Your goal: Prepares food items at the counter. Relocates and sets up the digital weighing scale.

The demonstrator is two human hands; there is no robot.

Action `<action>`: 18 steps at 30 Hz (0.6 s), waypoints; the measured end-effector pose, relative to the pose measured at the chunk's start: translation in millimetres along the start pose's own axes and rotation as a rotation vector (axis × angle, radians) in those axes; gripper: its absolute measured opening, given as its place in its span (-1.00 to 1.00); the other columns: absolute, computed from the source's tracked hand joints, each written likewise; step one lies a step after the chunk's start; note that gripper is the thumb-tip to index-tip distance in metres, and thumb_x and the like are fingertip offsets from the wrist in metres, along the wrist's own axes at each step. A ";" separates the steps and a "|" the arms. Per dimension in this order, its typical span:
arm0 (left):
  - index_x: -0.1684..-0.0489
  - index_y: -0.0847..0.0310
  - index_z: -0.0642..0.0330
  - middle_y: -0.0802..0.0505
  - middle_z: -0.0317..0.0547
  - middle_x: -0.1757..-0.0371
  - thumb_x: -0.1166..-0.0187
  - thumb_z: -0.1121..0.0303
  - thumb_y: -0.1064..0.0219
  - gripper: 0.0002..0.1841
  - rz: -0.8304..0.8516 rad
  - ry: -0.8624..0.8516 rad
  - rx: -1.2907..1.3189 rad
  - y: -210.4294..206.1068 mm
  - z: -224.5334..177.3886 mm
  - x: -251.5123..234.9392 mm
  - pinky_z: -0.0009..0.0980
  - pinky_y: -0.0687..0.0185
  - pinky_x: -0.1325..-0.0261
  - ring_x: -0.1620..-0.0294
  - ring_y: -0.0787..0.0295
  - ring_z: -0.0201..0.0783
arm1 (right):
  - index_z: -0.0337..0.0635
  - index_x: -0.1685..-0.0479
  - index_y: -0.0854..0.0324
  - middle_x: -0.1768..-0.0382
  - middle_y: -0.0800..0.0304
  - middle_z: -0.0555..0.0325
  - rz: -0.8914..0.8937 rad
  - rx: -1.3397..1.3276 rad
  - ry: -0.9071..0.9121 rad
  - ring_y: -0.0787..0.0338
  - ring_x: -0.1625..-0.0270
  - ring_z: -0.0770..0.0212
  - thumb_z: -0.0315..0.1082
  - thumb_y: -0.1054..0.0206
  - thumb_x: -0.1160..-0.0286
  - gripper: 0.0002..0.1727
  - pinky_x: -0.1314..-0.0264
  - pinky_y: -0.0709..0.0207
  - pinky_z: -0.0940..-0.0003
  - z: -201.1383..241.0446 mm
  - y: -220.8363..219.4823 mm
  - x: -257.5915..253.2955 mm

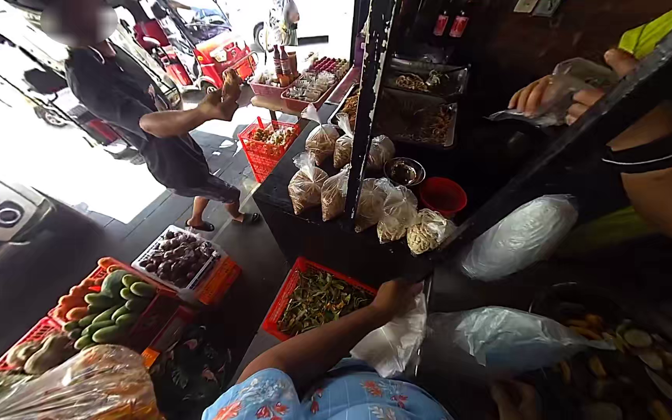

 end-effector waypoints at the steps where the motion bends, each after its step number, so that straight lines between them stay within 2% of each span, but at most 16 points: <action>1: -0.15 -0.70 0.42 -0.84 0.21 -0.03 -0.83 0.12 -0.11 -0.54 -0.060 0.009 0.108 19.6 -1.0 5.0 0.00 -0.61 -0.31 -0.09 -0.79 -0.01 | -0.61 -0.44 -0.32 -0.12 -0.61 -0.44 0.084 0.109 0.000 -0.78 0.06 -0.11 -0.31 -0.17 -0.73 -0.49 0.05 -0.72 -0.07 -15.9 0.5 -3.7; 2: -0.04 -0.71 0.42 -0.81 0.10 0.13 -0.84 0.11 -0.09 -0.54 -0.112 0.011 0.244 36.1 -2.5 10.5 -0.12 -0.64 -0.13 0.11 -0.74 -0.15 | -0.60 -0.36 -0.44 -0.12 -0.69 -0.46 0.226 0.193 -0.003 -0.82 -0.02 -0.19 -0.26 -0.16 -0.75 -0.51 -0.05 -0.71 -0.17 -17.4 -5.0 1.6; 3: 0.10 -0.69 0.38 -0.74 -0.07 0.31 -0.85 0.11 -0.07 -0.55 -0.146 0.003 0.392 48.6 -6.2 16.5 -0.27 -0.63 0.08 0.29 -0.66 -0.30 | -0.57 -0.29 -0.53 -0.11 -0.75 -0.41 0.396 0.222 0.028 -0.84 -0.08 -0.18 -0.24 -0.13 -0.78 -0.54 -0.14 -0.71 -0.18 -8.4 -16.2 13.4; 5: 0.26 -0.64 0.27 -0.66 -0.29 0.49 -0.87 0.14 -0.03 -0.58 -0.161 -0.032 0.637 66.0 -20.8 25.6 -0.46 -0.60 0.29 0.47 -0.59 -0.46 | -0.49 -0.22 -0.62 -0.06 -0.82 -0.17 0.614 0.136 0.251 -0.83 -0.09 0.10 -0.22 -0.12 -0.78 -0.57 -0.21 -0.71 0.07 34.5 -40.7 42.3; 6: 0.33 -0.62 0.24 -0.64 -0.32 0.53 -0.88 0.17 -0.02 -0.59 -0.166 -0.072 0.697 73.3 -31.4 29.0 -0.49 -0.58 0.34 0.51 -0.58 -0.48 | -0.48 -0.31 -0.57 -0.14 -0.81 -0.12 0.654 0.057 0.380 -0.82 -0.17 0.16 -0.12 -0.17 -0.76 -0.49 -0.29 -0.69 0.14 61.0 -50.7 53.5; 7: 0.39 -0.59 0.22 -0.62 -0.33 0.56 -0.87 0.21 -0.02 -0.59 -0.183 -0.124 0.700 80.1 -42.3 32.4 -0.52 -0.55 0.37 0.53 -0.55 -0.49 | -0.48 -0.44 -0.47 -0.26 -0.77 -0.12 0.648 0.010 0.499 -0.80 -0.27 0.16 0.12 -0.23 -0.68 -0.26 -0.33 -0.70 0.16 86.3 -59.9 60.6; 8: 0.42 -0.59 0.22 -0.61 -0.33 0.56 -0.86 0.23 -0.03 -0.60 -0.207 -0.179 0.642 86.0 -52.8 36.7 -0.51 -0.54 0.35 0.53 -0.54 -0.49 | -0.49 -0.56 -0.38 -0.36 -0.72 -0.16 0.597 0.012 0.606 -0.79 -0.34 0.14 0.42 -0.24 -0.49 0.05 -0.34 -0.72 0.17 109.8 -68.5 64.3; 9: 0.42 -0.60 0.24 -0.62 -0.32 0.54 -0.85 0.24 -0.04 -0.60 -0.236 -0.228 0.540 89.9 -62.2 42.2 -0.48 -0.55 0.30 0.49 -0.55 -0.48 | -0.48 -0.62 -0.33 -0.41 -0.70 -0.16 0.528 0.048 0.689 -0.77 -0.38 0.14 0.63 -0.20 -0.27 0.27 -0.35 -0.73 0.17 130.1 -77.5 65.7; 10: 0.41 -0.62 0.25 -0.64 -0.28 0.52 -0.83 0.24 -0.07 -0.61 -0.267 -0.264 0.441 90.9 -68.6 47.6 -0.42 -0.57 0.24 0.45 -0.58 -0.45 | -0.43 -0.64 -0.34 -0.40 -0.72 -0.10 0.462 0.116 0.726 -0.78 -0.37 0.18 0.73 -0.19 -0.10 0.37 -0.34 -0.74 0.19 144.9 -86.1 65.4; 11: 0.40 -0.65 0.25 -0.67 -0.26 0.51 -0.82 0.23 -0.09 -0.62 -0.295 -0.285 0.370 89.9 -72.4 52.5 -0.37 -0.60 0.21 0.43 -0.62 -0.42 | -0.38 -0.62 -0.36 -0.33 -0.78 -0.02 0.403 0.205 0.713 -0.81 -0.31 0.22 0.75 -0.24 0.00 0.39 -0.30 -0.75 0.18 154.9 -93.9 63.3; 12: 0.39 -0.64 0.24 -0.67 -0.24 0.50 -0.81 0.22 -0.11 -0.63 -0.321 -0.296 0.335 89.1 -73.8 56.3 -0.35 -0.60 0.20 0.42 -0.62 -0.39 | -0.36 -0.56 -0.41 -0.19 -0.84 0.03 0.353 0.286 0.671 -0.85 -0.19 0.22 0.66 -0.37 0.01 0.30 -0.23 -0.77 0.12 161.7 -102.3 58.8; 14: 0.24 -0.62 0.27 -0.69 -0.17 0.40 -0.84 0.20 -0.06 -0.64 -0.312 -0.265 0.385 91.0 -69.4 61.7 -0.33 -0.63 0.13 0.33 -0.65 -0.36 | -0.43 -0.37 -0.53 0.09 -0.89 -0.06 0.270 0.329 0.597 -0.90 0.03 0.09 0.20 -0.53 -0.23 -0.10 -0.11 -0.75 -0.03 168.9 -117.8 49.1; 16: -0.16 -0.58 0.33 -0.78 -0.06 0.10 -0.89 0.10 0.14 -0.52 -0.200 -0.169 0.488 93.8 -61.1 68.5 -0.29 -0.69 -0.09 0.08 -0.72 -0.31 | -0.45 -0.24 -0.63 0.10 -0.88 -0.09 0.239 0.207 0.492 -0.88 -0.01 0.17 -0.27 -0.42 -0.45 -0.53 -0.21 -0.71 0.13 164.6 -124.9 40.8; 18: -0.51 -0.40 0.26 -0.80 -0.04 -0.18 -0.84 -0.14 0.38 -0.30 -0.096 -0.127 0.534 110.3 -56.5 73.5 -0.24 -0.67 -0.22 -0.14 -0.74 -0.26 | -0.45 -0.08 -0.69 0.13 -0.87 -0.03 0.230 0.042 0.443 -0.85 0.04 0.33 -0.44 -0.33 -0.45 -0.70 -0.17 -0.70 0.31 157.0 -123.6 33.1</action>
Point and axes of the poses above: each hand's wrist, its own x-axis away from the middle knuckle, its own y-axis out of the back of the hand, z = x × y, the point moved 10 cm from there along -x, towards the middle knuckle
